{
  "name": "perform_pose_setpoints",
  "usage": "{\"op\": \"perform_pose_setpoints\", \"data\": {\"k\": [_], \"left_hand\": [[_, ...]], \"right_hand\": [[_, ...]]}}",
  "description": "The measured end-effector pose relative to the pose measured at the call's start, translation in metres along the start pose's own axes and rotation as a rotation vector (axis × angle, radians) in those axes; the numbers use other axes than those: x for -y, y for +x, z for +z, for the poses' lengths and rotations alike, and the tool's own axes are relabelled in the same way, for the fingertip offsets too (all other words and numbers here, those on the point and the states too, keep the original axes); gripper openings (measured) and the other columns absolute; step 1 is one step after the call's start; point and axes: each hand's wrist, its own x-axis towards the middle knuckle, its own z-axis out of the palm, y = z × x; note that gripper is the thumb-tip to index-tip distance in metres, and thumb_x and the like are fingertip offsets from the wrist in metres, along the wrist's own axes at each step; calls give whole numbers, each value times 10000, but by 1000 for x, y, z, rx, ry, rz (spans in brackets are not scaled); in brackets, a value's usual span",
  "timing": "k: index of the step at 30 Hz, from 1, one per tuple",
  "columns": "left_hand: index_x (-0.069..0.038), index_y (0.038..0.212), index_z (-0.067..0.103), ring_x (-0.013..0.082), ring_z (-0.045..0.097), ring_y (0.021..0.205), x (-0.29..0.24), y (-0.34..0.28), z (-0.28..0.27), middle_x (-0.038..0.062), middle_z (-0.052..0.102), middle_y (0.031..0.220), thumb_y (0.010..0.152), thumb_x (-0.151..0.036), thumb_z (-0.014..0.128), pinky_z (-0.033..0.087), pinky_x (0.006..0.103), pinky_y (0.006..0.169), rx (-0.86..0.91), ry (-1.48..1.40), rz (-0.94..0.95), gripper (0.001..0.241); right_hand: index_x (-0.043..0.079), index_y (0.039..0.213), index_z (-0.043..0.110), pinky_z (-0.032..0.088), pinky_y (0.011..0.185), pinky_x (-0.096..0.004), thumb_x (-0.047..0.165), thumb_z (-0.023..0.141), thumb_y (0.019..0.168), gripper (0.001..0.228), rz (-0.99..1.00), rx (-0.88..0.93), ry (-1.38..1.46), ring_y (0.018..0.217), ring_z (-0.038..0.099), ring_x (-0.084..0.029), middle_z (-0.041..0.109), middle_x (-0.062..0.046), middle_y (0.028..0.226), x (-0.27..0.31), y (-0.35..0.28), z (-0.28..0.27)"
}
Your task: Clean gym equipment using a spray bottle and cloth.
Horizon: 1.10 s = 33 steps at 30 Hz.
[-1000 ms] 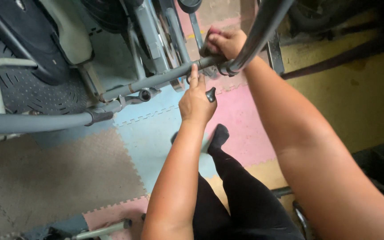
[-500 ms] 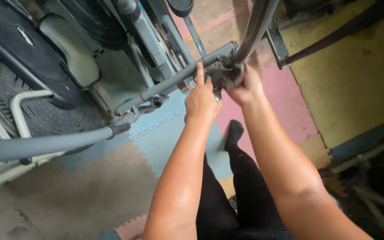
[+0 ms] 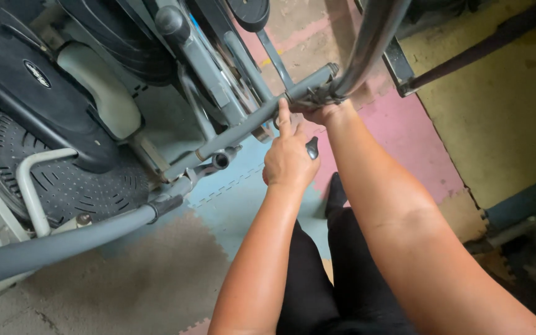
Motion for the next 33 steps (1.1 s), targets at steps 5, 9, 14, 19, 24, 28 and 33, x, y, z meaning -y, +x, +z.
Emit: {"op": "perform_pose_setpoints", "data": {"k": [5, 9, 14, 19, 24, 28, 33], "left_hand": [[-124, 1347, 639, 359, 713, 892, -4, -1, -13, 158, 89, 1690, 724, -205, 779, 581, 468, 749, 44, -22, -11, 643], [-129, 1144, 748, 348, 711, 908, -6, -4, -20, 143, 89, 1695, 710, -220, 785, 574, 469, 783, 68, 5, -3, 445], [-115, 1113, 763, 351, 713, 862, -1, -4, -7, 151, 97, 1714, 798, -221, 739, 572, 476, 763, 31, 22, 15, 333], [-138, 1120, 780, 362, 710, 848, 1, -6, 10, 169, 116, 1700, 788, -220, 740, 572, 474, 760, -109, -51, 25, 344], [-137, 1273, 743, 382, 701, 1007, 9, -6, 40, 213, 198, 1684, 749, -165, 752, 579, 439, 814, -379, -121, 152, 525], [-116, 1333, 708, 346, 709, 997, 7, -22, 83, 250, 238, 1658, 731, -139, 738, 571, 432, 890, -486, -205, 237, 603], [-113, 1328, 702, 373, 643, 1162, 11, -16, 145, 223, 334, 1654, 769, -112, 737, 550, 420, 975, -589, -254, 174, 560]], "right_hand": [[91, 940, 689, 575, 863, -538, 387, 489, 967, 358, -66, 206, 46, 928, 688, -363, 725, -155, 970, -7, -49, 8], [10, 942, 714, 585, 797, -516, 263, 503, 996, 333, -21, 260, -10, 853, 679, -360, 728, -204, 938, -10, -115, 57], [22, 941, 701, 602, 869, -486, 243, 502, 993, 302, -16, 60, -230, 938, 724, -346, 744, -172, 958, -8, -107, 67], [29, 1010, 696, 607, 930, -438, 199, 495, 1025, 263, 111, 186, -187, 948, 741, -292, 746, -135, 988, 7, -36, 26], [54, 1045, 679, 581, 842, -449, 242, 494, 1031, 264, 142, 442, -374, 905, 714, -290, 728, -134, 997, 20, 16, -5], [43, 1068, 699, 563, 784, -428, 299, 500, 1005, 330, 283, 320, -376, 909, 717, -299, 735, -151, 1003, 24, 44, -24], [65, 1168, 704, 570, 927, -518, 372, 475, 1028, 408, 303, -33, -92, 1079, 715, -328, 745, -147, 1149, 7, 19, -16]]}}
